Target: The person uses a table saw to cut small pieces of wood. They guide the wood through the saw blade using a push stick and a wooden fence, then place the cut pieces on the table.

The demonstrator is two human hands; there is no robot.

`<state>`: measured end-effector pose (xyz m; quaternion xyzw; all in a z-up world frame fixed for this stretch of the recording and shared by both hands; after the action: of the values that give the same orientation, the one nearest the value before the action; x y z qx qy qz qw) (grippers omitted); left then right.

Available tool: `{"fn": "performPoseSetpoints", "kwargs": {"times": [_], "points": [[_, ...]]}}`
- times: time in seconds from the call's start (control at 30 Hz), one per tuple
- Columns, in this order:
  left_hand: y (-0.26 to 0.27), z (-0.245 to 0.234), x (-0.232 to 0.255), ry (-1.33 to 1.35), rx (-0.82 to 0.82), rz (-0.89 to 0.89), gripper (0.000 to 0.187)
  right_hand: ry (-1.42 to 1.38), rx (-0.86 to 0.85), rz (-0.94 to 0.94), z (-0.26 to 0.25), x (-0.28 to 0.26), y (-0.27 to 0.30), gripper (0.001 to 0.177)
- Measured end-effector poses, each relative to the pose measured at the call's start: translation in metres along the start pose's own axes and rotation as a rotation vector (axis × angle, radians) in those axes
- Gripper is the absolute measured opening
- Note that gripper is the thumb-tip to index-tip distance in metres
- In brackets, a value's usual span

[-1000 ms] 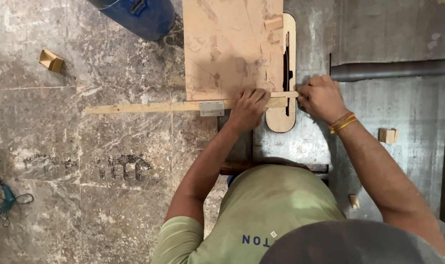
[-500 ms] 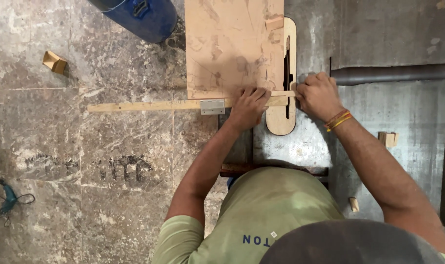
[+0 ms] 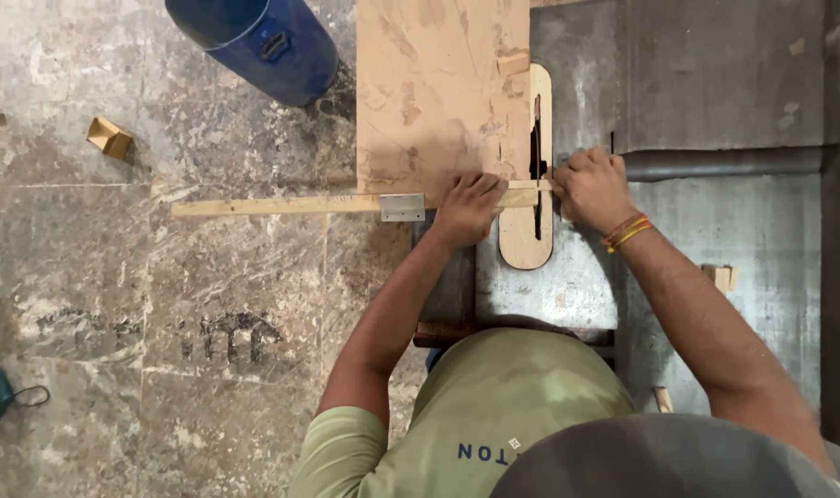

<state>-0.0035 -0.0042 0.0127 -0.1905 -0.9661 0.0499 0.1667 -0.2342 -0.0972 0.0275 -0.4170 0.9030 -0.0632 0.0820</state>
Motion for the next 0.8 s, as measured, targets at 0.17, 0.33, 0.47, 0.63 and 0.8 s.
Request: {"fn": "performPoseSetpoints", "kwargs": {"times": [0.17, 0.33, 0.47, 0.63, 0.8], "points": [[-0.011, 0.001, -0.008, 0.009, -0.002, -0.019, 0.050, 0.015, 0.030, 0.042, -0.005, 0.008, -0.001, 0.010], [-0.016, 0.004, -0.011, 0.067, -0.113, -0.068, 0.047, -0.083, 0.066, 0.170, -0.040, 0.017, 0.035, 0.009], [-0.008, 0.021, -0.013, 0.057, -0.184, -0.017, 0.046, -0.164, 0.059, 0.312, -0.061, 0.042, 0.110, 0.013], [0.019, -0.009, 0.030, 0.123, -0.165, -0.052, 0.065, -0.226, 0.061, 0.617, -0.069, 0.078, 0.233, 0.020], [0.048, -0.007, 0.058, 0.088, -0.137, -0.081, 0.064, -0.217, 0.086, 0.780, -0.070, 0.070, 0.280, 0.022]]}}
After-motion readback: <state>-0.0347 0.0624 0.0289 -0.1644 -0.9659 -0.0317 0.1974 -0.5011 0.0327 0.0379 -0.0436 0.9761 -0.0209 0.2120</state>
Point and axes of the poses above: each hand's wrist, its own y-axis away from the middle knuckle, its own z-axis out of the palm, x = y × z, the point moved 2 cm from there along -y, towards the middle knuckle, and after that the axes turned 9 degrees about -x, right-handed, at the moved point
